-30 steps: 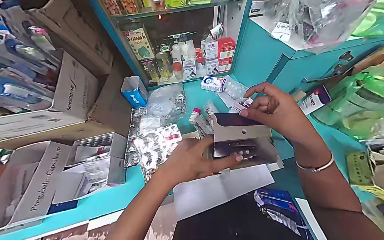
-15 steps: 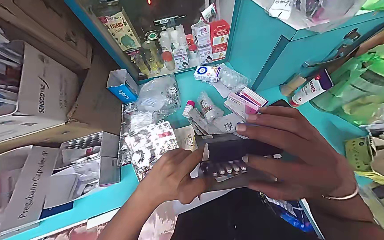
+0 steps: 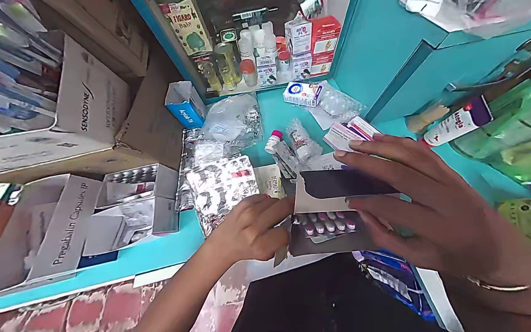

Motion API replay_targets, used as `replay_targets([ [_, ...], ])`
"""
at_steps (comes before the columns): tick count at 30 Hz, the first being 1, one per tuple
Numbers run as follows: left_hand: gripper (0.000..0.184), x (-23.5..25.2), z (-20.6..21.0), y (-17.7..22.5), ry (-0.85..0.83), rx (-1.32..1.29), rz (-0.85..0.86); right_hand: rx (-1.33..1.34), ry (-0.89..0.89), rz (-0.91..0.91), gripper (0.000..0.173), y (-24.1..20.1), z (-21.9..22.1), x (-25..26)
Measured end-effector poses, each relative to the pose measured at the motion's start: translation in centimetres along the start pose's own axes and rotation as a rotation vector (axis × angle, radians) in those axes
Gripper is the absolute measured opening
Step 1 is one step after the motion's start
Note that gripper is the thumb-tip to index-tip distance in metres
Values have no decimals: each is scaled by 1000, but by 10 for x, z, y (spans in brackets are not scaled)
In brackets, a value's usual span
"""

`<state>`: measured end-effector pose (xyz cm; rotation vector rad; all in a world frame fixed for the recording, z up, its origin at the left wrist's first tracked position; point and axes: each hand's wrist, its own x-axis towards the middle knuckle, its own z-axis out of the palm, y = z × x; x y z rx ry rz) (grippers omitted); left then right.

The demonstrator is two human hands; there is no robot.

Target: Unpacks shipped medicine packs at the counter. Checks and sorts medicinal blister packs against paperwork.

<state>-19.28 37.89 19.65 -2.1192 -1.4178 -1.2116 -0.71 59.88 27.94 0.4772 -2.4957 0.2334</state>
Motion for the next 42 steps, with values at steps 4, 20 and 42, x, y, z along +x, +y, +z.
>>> replay_targets([
  [4,21,0,1,-2,22,2,-29,-83,-111,-8,30,-9,-10,5],
  [20,36,70,-26,-18,-47,127,-172,50,35,124,17,25,2,24],
  [42,118,38,-50,-186,-318,81,-910,940,368,965,20,140,55,122],
])
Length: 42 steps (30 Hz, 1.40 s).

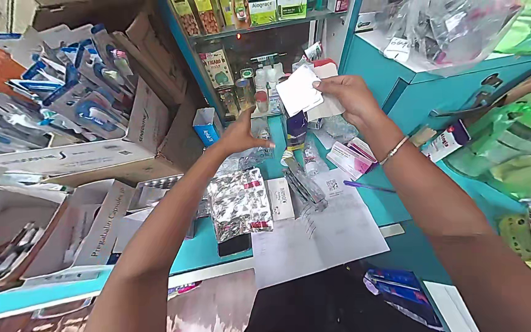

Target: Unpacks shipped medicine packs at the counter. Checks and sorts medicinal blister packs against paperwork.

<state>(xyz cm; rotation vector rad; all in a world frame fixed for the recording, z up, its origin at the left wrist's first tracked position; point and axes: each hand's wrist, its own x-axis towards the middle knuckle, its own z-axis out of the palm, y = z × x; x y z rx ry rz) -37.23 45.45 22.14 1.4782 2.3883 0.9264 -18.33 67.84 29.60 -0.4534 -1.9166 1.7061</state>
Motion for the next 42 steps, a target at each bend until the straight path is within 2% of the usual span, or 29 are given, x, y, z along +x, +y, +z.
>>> replay_targets([
  [2,139,2,16,-9,-34,9,70,51,-31,15,20,-4,9,1],
  [4,148,10,29,-8,-13,-57,166,99,-73,19,21,-10,20,-2],
  [7,142,15,38,5,60,-209,255,168,-138,45,21,-19,25,-9],
  [10,128,10,42,27,42,-424,195,253,-159,68,21,-26,22,-6],
  [14,140,2,60,38,-21,-617,132,399,-98,89,20,-35,22,0],
  [15,130,1,65,41,-18,-661,139,419,-97,92,21,-36,23,1],
  [18,76,-2,77,61,39,-742,158,441,-110,90,21,-35,29,2],
  [19,69,-3,80,65,64,-748,164,442,-116,95,21,-34,30,1],
  [20,75,-3,82,68,98,-737,151,441,-117,92,22,-34,30,1],
  [23,137,-3,68,65,208,-477,67,485,-96,72,25,-30,11,0],
  [24,149,-1,56,62,260,-309,77,504,-78,71,26,-25,-2,1],
  [26,155,0,30,52,324,67,135,554,-14,72,29,-6,-30,3],
  [28,145,1,6,41,270,413,185,548,62,120,32,24,-55,7],
  [30,134,6,-8,38,100,657,180,495,113,211,29,56,-68,9],
  [32,125,14,-11,41,-44,825,163,327,140,294,26,80,-71,11],
  [34,113,23,-9,50,-112,951,144,53,163,307,30,98,-68,14],
  [38,87,36,-6,72,-97,1122,214,-659,50,202,52,105,-60,7],
  [40,81,43,-6,78,-100,1206,258,-907,37,133,51,95,-52,6],
  [42,80,47,-8,81,-125,1268,262,-943,75,-21,42,88,-39,2],
])
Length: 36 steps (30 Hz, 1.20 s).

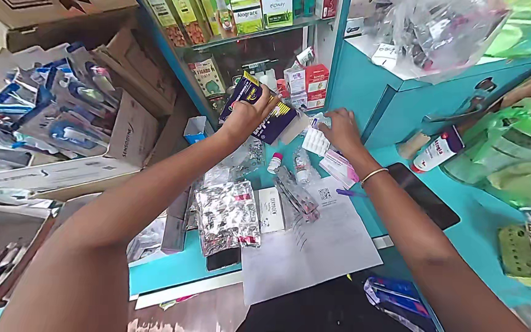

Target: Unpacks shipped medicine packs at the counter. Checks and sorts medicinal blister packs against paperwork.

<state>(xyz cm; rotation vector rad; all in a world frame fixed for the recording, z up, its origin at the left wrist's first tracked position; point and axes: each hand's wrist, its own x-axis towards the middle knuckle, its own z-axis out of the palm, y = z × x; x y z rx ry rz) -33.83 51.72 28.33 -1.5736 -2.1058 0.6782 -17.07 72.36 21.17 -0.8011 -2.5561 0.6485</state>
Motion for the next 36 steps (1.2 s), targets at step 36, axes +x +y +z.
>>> replay_targets([
  [36,127,-69,0,-68,-157,-258,-449,-206,-672,-343,48,-46,31,31],
])
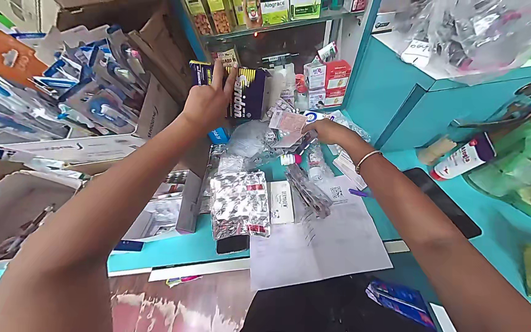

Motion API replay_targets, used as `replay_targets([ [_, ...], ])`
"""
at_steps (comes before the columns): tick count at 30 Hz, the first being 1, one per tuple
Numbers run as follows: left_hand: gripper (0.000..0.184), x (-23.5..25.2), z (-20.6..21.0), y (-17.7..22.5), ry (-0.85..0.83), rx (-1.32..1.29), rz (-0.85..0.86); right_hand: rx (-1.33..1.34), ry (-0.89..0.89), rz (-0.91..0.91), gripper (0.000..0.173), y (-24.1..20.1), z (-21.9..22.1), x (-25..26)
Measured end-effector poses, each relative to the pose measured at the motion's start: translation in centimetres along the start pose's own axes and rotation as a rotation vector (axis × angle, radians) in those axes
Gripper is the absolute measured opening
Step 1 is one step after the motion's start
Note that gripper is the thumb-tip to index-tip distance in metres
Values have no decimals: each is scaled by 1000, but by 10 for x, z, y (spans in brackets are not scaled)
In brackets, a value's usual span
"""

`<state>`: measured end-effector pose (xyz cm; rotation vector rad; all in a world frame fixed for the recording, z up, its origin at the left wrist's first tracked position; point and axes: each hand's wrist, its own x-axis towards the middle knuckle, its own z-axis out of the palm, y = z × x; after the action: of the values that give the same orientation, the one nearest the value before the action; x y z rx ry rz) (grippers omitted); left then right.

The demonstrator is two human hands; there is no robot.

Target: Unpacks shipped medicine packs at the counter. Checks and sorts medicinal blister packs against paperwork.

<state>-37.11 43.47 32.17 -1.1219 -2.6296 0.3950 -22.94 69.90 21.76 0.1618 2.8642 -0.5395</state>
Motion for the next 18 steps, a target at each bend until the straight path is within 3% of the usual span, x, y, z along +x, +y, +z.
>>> replay_targets([
  [3,131,-4,10,3,-41,-59,-77,-89,-99,-27,42,0,-14,-7],
  [5,133,-6,15,6,-59,-86,-113,-144,-97,61,38,-2,-23,-4],
  [9,136,-11,21,7,-101,-118,-171,-61,192,223,30,5,-23,27],
  [12,137,-13,28,9,-163,-136,-236,44,264,157,38,20,-6,58],
  [15,136,-18,39,12,-218,-157,-283,166,314,71,24,25,-3,61],
  [18,128,-27,43,15,-233,-184,-289,244,410,-125,19,20,-23,34],
])
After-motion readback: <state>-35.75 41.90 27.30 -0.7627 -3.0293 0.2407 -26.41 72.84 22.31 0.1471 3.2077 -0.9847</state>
